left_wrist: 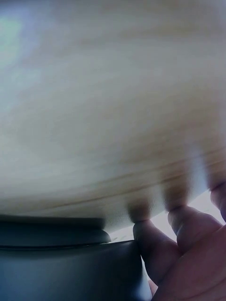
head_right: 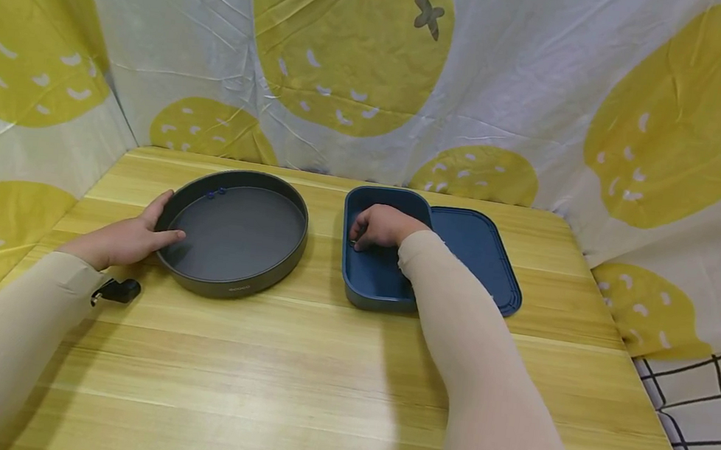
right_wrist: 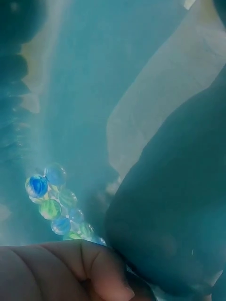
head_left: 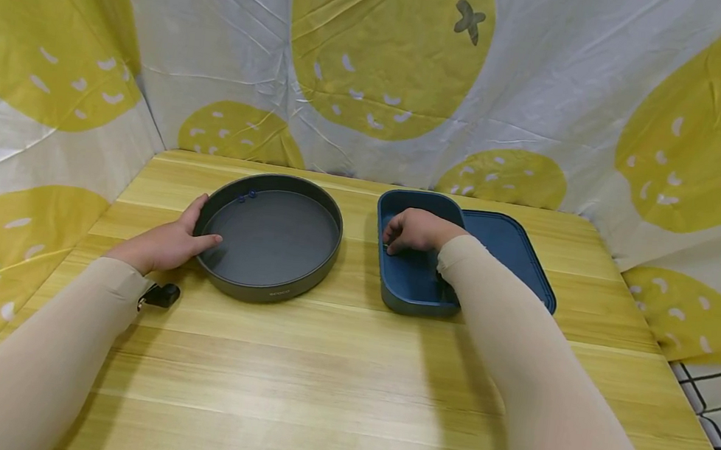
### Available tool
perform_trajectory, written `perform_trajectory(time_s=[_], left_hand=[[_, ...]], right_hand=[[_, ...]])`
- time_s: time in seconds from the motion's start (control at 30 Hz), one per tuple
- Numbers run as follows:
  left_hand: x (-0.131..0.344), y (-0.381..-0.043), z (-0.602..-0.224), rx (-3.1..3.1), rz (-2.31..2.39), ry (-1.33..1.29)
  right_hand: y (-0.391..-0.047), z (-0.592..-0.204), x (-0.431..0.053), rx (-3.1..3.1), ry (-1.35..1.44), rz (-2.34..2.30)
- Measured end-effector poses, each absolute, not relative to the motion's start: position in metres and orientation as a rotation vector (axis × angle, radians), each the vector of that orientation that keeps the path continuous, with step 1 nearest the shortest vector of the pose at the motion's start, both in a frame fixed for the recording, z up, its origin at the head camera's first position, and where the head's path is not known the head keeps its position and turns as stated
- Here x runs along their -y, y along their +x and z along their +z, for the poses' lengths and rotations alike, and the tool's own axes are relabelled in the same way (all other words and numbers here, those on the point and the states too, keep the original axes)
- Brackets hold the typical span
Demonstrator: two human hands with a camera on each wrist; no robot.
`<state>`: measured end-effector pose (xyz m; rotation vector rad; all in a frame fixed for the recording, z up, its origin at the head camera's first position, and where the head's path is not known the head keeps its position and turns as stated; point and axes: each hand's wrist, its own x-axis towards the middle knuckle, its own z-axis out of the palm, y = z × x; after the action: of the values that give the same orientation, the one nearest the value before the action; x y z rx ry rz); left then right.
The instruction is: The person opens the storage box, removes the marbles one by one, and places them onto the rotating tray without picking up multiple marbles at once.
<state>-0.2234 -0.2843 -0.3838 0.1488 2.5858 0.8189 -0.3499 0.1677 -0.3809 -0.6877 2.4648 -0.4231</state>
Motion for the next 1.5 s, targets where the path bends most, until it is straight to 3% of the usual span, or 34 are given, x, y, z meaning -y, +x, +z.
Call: perform_trajectory(time_s=[0.93,1.5], left_hand=[[0.286,-0.228,-0.383,-2.602,0.810,0.151],[0.286,-0.225,-0.385,-2.605,0.800,0.154]], right_hand=[[-0.342,-0.339,-0.169,-2.541,-0.636,-0.680],[-0.322,-0.318,-0.125,-2.554,-0.805,-0.706]])
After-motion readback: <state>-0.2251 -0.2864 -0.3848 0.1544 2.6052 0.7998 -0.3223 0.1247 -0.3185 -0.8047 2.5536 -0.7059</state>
